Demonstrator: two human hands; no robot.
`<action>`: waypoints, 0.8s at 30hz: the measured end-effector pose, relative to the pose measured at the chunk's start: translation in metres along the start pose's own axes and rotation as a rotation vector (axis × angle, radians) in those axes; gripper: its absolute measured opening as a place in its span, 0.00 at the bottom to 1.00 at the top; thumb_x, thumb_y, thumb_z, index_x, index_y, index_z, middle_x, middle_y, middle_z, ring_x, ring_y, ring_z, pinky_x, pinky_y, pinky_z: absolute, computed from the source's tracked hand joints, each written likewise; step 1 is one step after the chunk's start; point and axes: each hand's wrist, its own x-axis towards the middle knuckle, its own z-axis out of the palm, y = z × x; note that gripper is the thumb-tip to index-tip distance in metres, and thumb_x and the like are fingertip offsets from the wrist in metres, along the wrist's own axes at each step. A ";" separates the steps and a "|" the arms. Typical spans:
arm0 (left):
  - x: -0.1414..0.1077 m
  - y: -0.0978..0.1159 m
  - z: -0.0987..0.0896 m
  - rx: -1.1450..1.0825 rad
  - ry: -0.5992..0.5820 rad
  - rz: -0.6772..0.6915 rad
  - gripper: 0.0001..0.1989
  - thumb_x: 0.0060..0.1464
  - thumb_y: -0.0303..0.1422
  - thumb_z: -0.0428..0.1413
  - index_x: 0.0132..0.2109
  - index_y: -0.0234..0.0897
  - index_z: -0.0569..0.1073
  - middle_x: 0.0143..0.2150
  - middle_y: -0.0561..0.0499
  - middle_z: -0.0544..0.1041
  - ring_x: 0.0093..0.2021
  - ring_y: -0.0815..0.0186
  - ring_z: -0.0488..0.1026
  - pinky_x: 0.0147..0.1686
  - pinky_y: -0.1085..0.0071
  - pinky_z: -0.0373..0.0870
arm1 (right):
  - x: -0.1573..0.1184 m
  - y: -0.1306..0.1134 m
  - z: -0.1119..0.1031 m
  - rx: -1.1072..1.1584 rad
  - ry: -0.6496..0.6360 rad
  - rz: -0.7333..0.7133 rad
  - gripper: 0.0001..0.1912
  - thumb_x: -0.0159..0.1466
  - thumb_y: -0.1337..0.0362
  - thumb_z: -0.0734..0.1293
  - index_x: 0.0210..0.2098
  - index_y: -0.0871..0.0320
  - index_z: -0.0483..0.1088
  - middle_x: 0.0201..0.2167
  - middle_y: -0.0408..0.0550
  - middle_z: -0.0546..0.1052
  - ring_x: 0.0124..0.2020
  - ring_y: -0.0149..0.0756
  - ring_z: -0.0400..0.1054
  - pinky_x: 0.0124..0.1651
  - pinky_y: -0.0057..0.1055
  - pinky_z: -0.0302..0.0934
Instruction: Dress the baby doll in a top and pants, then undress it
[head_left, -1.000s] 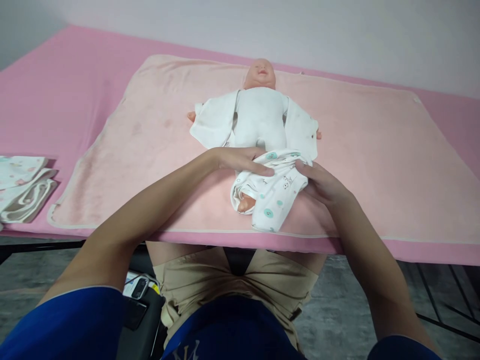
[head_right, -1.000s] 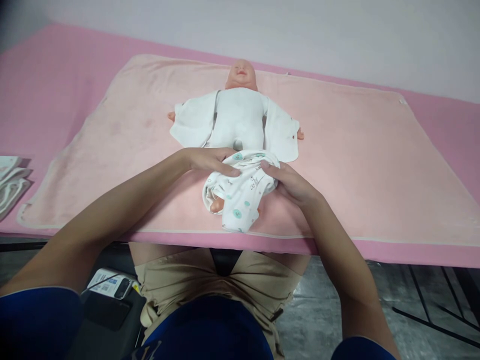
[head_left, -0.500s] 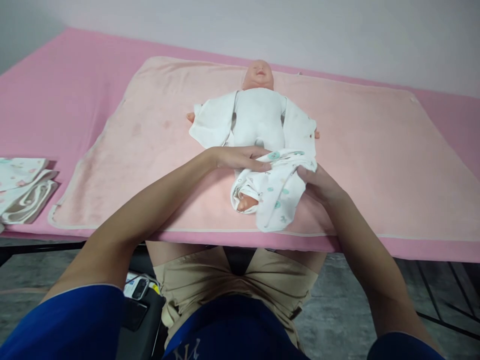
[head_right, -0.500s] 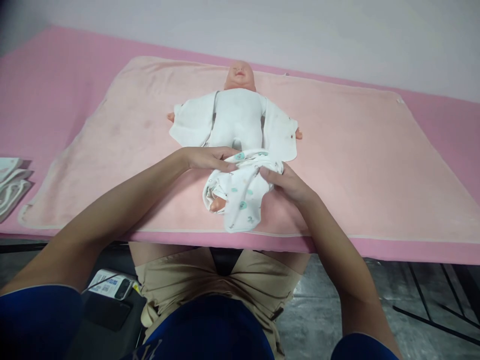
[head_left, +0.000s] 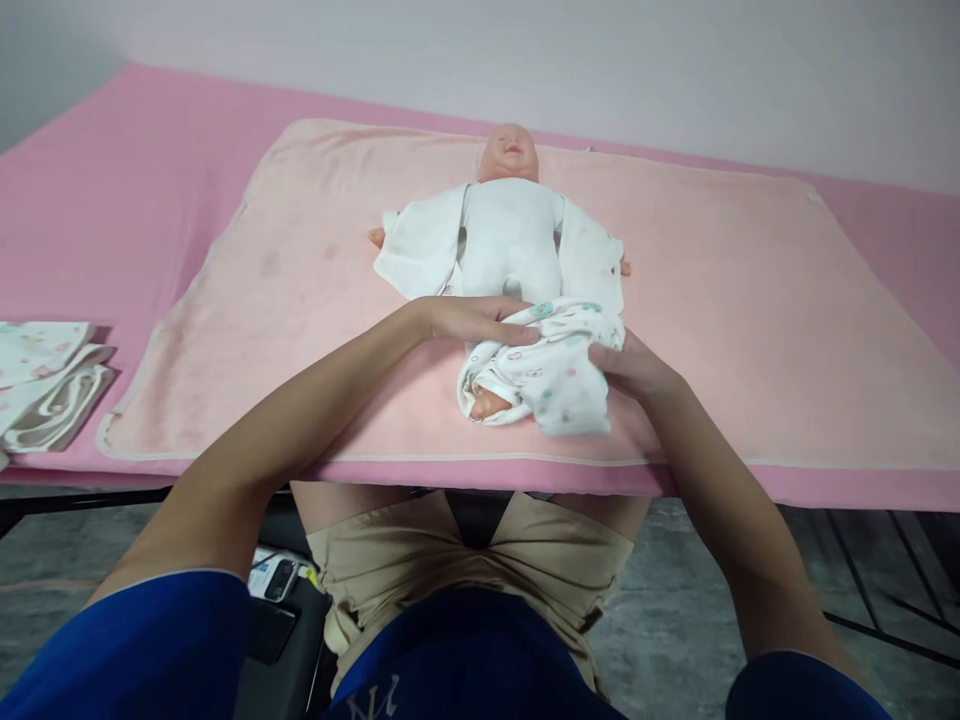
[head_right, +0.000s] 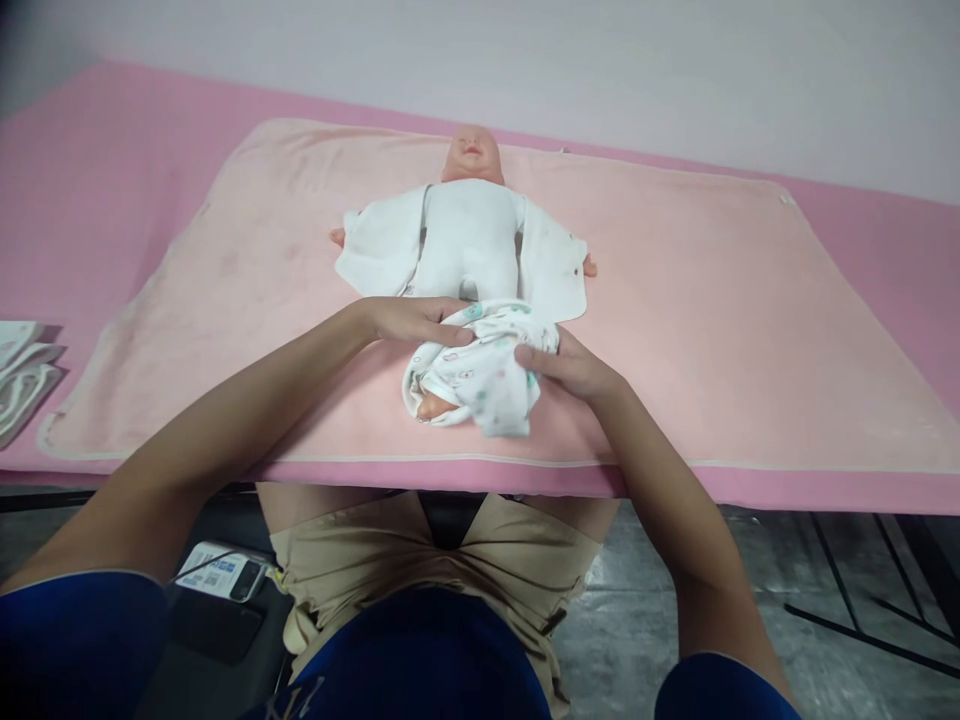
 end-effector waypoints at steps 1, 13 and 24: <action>0.000 -0.002 -0.001 -0.020 -0.009 -0.001 0.35 0.60 0.63 0.67 0.57 0.35 0.83 0.52 0.39 0.88 0.61 0.45 0.83 0.62 0.57 0.81 | 0.001 0.001 0.003 0.034 0.082 -0.012 0.42 0.63 0.33 0.80 0.64 0.55 0.77 0.53 0.55 0.86 0.62 0.57 0.80 0.61 0.47 0.79; 0.000 -0.003 -0.002 -0.083 0.055 0.012 0.39 0.61 0.66 0.65 0.61 0.36 0.82 0.56 0.38 0.88 0.61 0.47 0.84 0.66 0.55 0.79 | 0.002 0.003 -0.010 -0.031 -0.226 0.107 0.47 0.54 0.39 0.86 0.63 0.60 0.78 0.52 0.57 0.86 0.55 0.55 0.83 0.55 0.42 0.80; 0.004 -0.012 -0.001 -0.026 0.017 0.004 0.46 0.37 0.57 0.81 0.60 0.38 0.83 0.51 0.39 0.89 0.59 0.42 0.85 0.62 0.51 0.81 | 0.020 0.013 0.006 0.060 0.162 -0.022 0.40 0.56 0.31 0.82 0.55 0.53 0.79 0.52 0.53 0.86 0.61 0.55 0.79 0.66 0.49 0.75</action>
